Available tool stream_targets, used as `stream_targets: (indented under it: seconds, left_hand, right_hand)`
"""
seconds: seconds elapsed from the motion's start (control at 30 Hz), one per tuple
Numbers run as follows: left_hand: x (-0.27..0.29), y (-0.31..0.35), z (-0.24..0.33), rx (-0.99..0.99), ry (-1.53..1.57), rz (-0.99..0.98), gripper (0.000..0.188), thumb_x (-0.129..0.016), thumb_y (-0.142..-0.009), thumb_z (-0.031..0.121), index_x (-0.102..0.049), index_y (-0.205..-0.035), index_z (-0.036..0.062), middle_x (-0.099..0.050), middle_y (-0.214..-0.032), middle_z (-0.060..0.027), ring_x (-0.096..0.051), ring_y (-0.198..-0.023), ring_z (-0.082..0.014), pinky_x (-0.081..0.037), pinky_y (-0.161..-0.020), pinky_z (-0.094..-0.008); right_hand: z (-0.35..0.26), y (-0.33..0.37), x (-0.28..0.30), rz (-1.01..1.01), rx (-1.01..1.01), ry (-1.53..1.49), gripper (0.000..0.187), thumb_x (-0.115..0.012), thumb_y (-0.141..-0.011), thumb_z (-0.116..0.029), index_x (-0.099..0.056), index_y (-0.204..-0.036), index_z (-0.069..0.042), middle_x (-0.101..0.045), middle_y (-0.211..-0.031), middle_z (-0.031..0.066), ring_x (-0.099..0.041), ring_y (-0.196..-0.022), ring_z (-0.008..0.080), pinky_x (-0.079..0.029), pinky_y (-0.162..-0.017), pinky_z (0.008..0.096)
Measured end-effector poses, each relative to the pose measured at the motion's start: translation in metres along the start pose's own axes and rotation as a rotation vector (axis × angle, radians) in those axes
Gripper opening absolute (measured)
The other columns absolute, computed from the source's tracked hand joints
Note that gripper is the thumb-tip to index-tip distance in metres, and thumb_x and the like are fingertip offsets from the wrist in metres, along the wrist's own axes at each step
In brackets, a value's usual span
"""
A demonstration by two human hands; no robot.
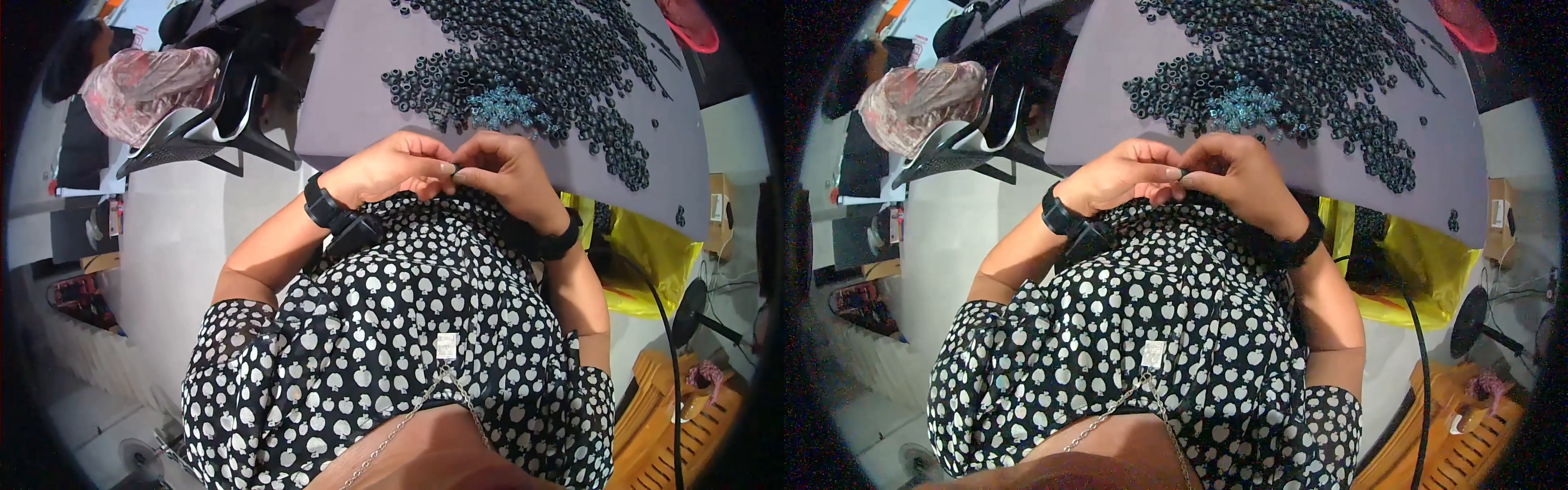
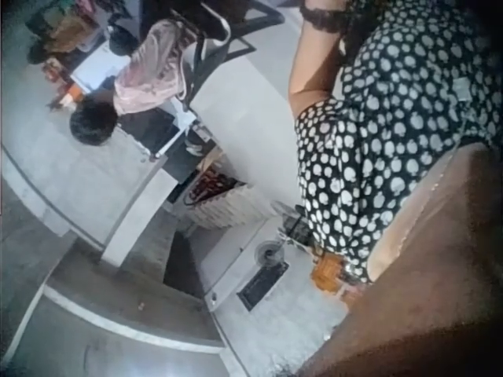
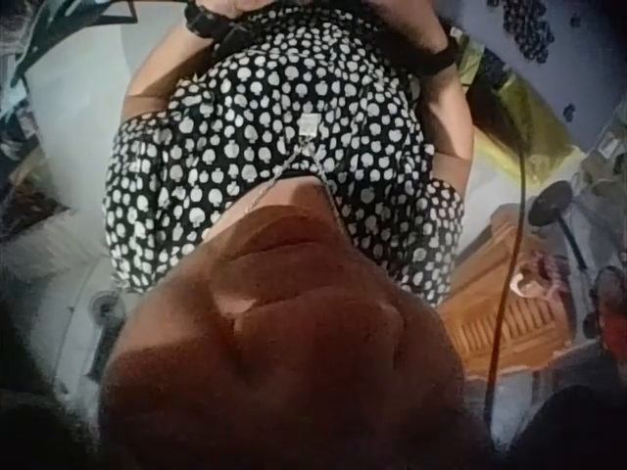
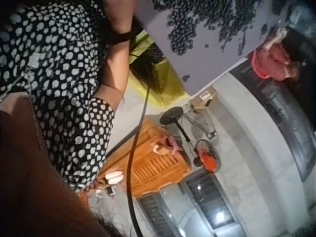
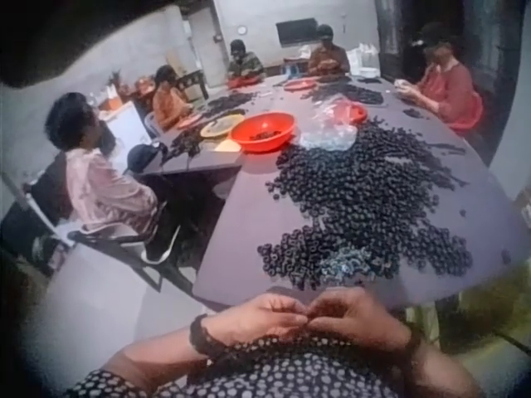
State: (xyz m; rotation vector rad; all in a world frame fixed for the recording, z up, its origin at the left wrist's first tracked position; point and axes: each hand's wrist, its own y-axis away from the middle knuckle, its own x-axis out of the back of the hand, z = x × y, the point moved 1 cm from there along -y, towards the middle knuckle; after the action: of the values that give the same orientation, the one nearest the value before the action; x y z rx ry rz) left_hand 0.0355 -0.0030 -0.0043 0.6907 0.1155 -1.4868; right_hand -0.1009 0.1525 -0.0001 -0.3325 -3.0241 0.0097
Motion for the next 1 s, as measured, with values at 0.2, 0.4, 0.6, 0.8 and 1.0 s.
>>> stream_targets:
  seconds: [0.2, 0.4, 0.6, 0.8, 1.0]
  left_hand:
    - [0.028, 0.005, 0.006, -0.149, 0.241, 0.025, 0.01, -0.056, -0.094, 0.012, -0.061, -0.095, 0.0033, -0.064, -0.081, -0.0074, -0.059, -0.063, -0.009, -0.049, -0.058, -0.0203]
    - [0.029, -0.002, 0.001, -0.115, 0.323, 0.092, 0.01, -0.053, -0.096, 0.013, -0.058, -0.096, 0.0048, -0.06, -0.08, -0.0056, -0.056, -0.065, -0.0105, -0.048, -0.06, -0.021]
    - [0.034, -0.005, -0.002, -0.133, 0.338, 0.065, 0.01, -0.053, -0.096, 0.013, -0.058, -0.098, 0.0049, -0.063, -0.084, -0.0076, -0.057, -0.067, -0.011, -0.049, -0.061, -0.0215]
    - [0.021, -0.009, -0.001, -0.109, 0.344, 0.069, 0.011, -0.054, -0.095, 0.014, -0.06, -0.098, 0.0045, -0.064, -0.084, -0.0069, -0.058, -0.067, -0.0109, -0.05, -0.06, -0.0217]
    - [0.008, -0.013, 0.003, -0.085, 0.318, 0.025, 0.014, -0.054, -0.095, 0.015, -0.06, -0.1, 0.003, -0.064, -0.084, -0.0063, -0.059, -0.067, -0.0108, -0.05, -0.06, -0.0215]
  right_hand:
    - [-0.014, -0.025, 0.017, 0.33, 0.25, 0.582, 0.011, -0.065, -0.081, -0.005, -0.065, -0.091, -0.001, -0.065, -0.082, 0.0076, -0.062, -0.072, 0.0152, -0.049, -0.065, 0.0266]
    - [-0.004, -0.048, 0.004, 0.215, 0.266, 1.073, 0.013, -0.062, -0.077, -0.003, -0.061, -0.09, -0.003, -0.058, -0.083, 0.0138, -0.059, -0.072, 0.0331, -0.049, -0.064, 0.0385]
    - [-0.005, -0.043, 0.007, 0.292, 0.306, 1.004, 0.012, -0.062, -0.078, -0.004, -0.06, -0.09, -0.003, -0.059, -0.082, 0.0122, -0.06, -0.071, 0.0291, -0.049, -0.062, 0.0357]
    - [-0.019, -0.022, 0.01, 0.245, 0.037, 0.217, 0.009, -0.065, -0.085, -0.007, -0.059, -0.088, -0.001, -0.062, -0.077, 0.0033, -0.063, -0.067, 0.0111, -0.05, -0.06, 0.0239]
    - [-0.011, -0.008, 0.013, 0.174, 0.037, -0.163, 0.014, -0.065, -0.086, -0.004, -0.063, -0.098, 0.001, -0.066, -0.081, 0.0032, -0.064, -0.069, 0.0098, -0.051, -0.063, 0.0212]
